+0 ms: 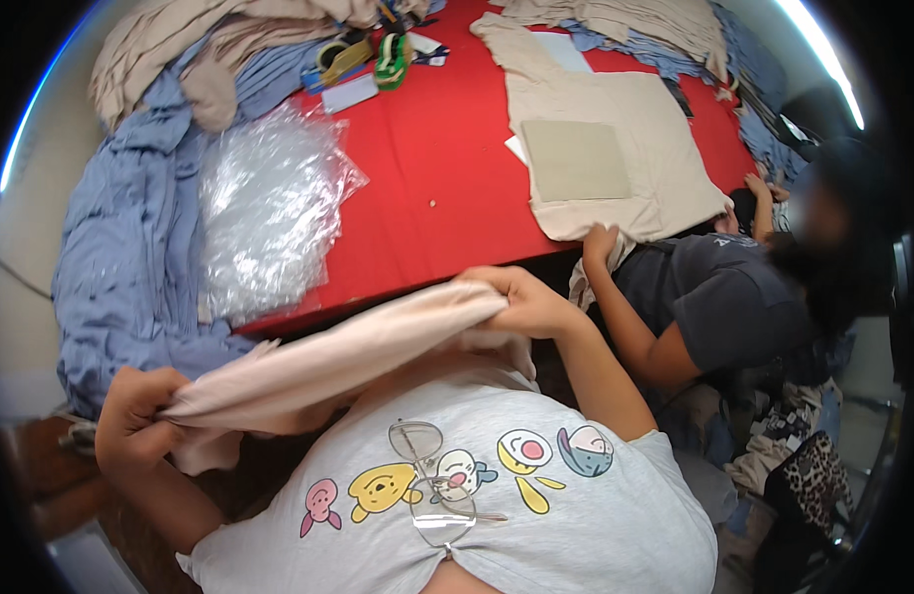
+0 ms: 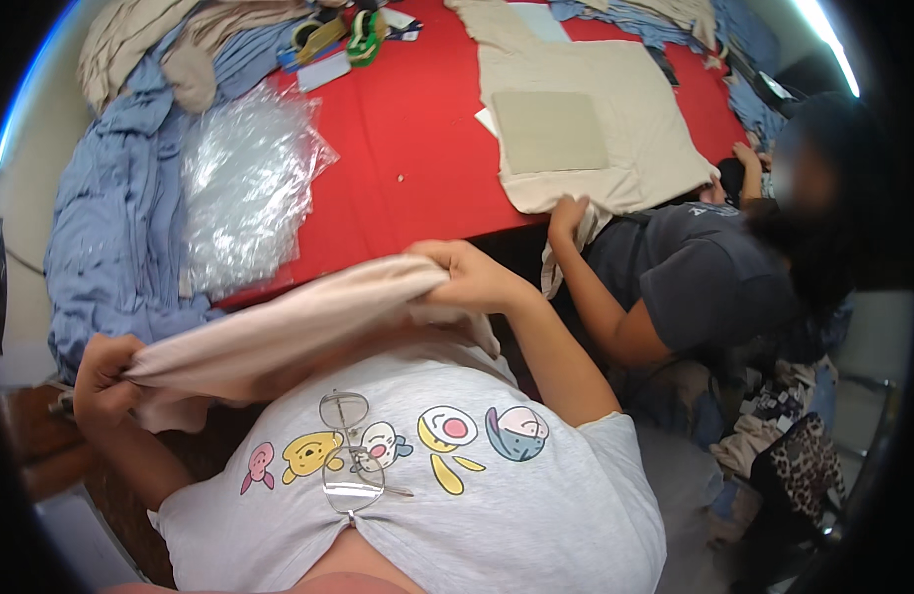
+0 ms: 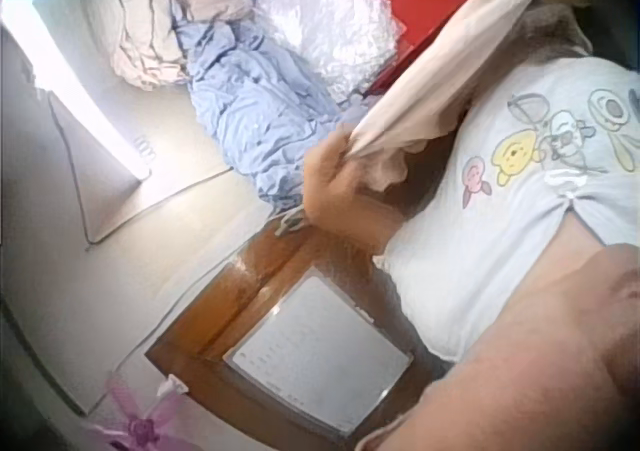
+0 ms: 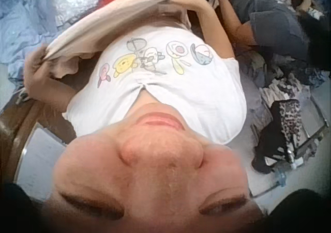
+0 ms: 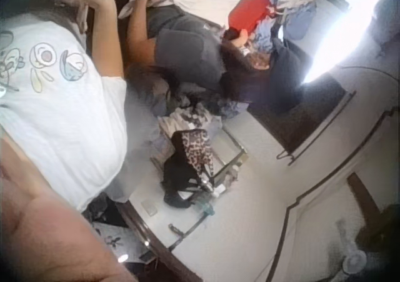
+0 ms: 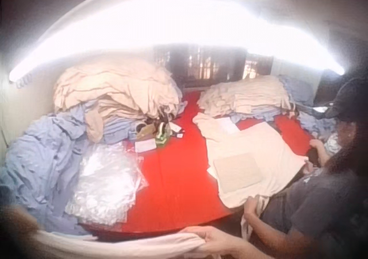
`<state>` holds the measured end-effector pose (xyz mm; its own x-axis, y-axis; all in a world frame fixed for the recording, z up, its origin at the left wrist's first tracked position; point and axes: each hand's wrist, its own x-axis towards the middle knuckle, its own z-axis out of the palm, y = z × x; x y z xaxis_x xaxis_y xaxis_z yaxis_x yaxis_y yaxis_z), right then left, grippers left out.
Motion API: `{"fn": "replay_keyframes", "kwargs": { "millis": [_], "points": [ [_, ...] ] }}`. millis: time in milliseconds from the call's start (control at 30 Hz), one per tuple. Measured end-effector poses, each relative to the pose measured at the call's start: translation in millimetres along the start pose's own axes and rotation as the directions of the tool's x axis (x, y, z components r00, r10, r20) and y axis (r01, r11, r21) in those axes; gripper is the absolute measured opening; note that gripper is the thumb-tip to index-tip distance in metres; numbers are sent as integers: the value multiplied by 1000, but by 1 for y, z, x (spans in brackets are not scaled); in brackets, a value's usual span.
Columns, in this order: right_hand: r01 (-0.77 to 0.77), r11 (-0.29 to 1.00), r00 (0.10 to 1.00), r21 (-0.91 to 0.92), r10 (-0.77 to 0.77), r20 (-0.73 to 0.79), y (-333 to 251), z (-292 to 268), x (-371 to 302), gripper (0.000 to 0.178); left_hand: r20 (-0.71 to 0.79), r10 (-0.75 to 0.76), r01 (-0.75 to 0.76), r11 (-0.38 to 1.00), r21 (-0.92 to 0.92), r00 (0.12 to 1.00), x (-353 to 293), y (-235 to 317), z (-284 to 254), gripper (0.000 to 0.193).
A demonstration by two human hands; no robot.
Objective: The person picks up a light-colored garment, folds it by hand, places it into a clear plastic bag, and then seals the bag.
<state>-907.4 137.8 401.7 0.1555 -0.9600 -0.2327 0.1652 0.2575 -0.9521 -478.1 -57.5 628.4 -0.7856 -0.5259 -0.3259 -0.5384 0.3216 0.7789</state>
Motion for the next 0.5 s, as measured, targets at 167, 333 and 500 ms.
{"fn": "replay_keyframes", "kwargs": {
  "millis": [167,333,500],
  "points": [
    [323,940,946,-110,-321,38,-32,46,70,117,-366,552,-641,744,-188,749,67,-55,-23,27],
    [83,916,995,-391,-53,89,-8,94,188,48,-429,725,-841,425,-335,538,132,-41,-23,35],
    [228,944,967,-240,-248,-59,16,38,223,37,-437,763,-857,288,-428,475,194,-43,-53,45]
  ]
}}
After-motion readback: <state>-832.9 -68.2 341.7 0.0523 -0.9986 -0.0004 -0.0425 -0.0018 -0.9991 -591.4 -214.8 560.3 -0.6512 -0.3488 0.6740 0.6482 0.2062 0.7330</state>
